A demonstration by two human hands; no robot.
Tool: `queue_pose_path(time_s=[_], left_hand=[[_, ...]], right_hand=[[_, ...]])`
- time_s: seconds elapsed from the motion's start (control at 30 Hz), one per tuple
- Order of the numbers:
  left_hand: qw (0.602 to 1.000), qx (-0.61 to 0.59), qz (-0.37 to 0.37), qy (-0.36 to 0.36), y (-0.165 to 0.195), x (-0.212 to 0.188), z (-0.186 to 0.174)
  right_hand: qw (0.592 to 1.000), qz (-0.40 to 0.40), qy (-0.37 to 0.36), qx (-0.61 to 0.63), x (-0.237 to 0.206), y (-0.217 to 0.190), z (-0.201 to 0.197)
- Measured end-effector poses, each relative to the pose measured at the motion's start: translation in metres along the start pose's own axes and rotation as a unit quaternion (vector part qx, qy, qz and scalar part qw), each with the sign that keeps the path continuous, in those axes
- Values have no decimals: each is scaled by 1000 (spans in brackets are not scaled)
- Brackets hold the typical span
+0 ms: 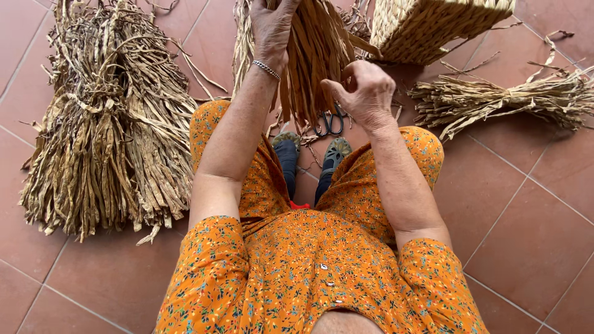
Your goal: The person sits on a tiled floor and processes dried plant fibers. They gather bundles of fibers, align them, and trim the ends using shears. The person repeatedly handles the fibers, separates strands, and cuts them to uniform lengths.
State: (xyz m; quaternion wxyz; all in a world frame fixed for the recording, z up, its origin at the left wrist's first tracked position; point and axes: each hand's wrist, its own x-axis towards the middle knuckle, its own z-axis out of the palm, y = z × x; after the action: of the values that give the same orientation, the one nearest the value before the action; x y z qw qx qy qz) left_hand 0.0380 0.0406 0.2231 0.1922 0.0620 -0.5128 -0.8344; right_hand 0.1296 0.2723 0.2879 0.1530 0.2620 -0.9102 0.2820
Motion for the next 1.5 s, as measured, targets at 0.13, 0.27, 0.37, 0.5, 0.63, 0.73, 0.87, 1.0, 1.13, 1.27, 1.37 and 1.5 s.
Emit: queue_pose_path(time_s=[0.13,0.27,0.37,0.5,0.63,0.73,0.87,1.0,1.13,1.27,1.37,1.5], left_hand=[[998,-55,1,-6,0,1,-1],[998,-52,-23,6,1,1,-8],[998,-59,-37,7,0,1,-12],[996,-76,-45,19,1,5,-15],[996,-41,-75,36,1,3,-19],[996,-35,-77,34,1,1,-20],[994,-18,-91,56,5,3,-24],[998,-34,-31,40,12,13,-29],[997,-63,17,34,12,14,-28],[996,-76,18,38,7,7,-18],[994,-103,12,36,9,3,-12],[994,-101,12,37,12,-1,-9]], right_hand=[[997,34,-2,65,-2,-6,4],[989,47,-54,132,1,-7,0],[987,16,-84,134,2,-7,-3],[982,-8,-115,149,-2,-7,-6],[980,-37,-128,146,-3,-8,-9],[980,-49,-137,136,-4,-11,-11],[979,-51,-155,122,-7,-14,-12],[979,-59,-132,144,-5,-8,-19],[985,-57,66,150,1,1,-22],[993,-73,34,81,-6,-6,-9],[997,-58,-2,41,-8,-12,5],[997,-73,-13,18,-5,-12,15]])
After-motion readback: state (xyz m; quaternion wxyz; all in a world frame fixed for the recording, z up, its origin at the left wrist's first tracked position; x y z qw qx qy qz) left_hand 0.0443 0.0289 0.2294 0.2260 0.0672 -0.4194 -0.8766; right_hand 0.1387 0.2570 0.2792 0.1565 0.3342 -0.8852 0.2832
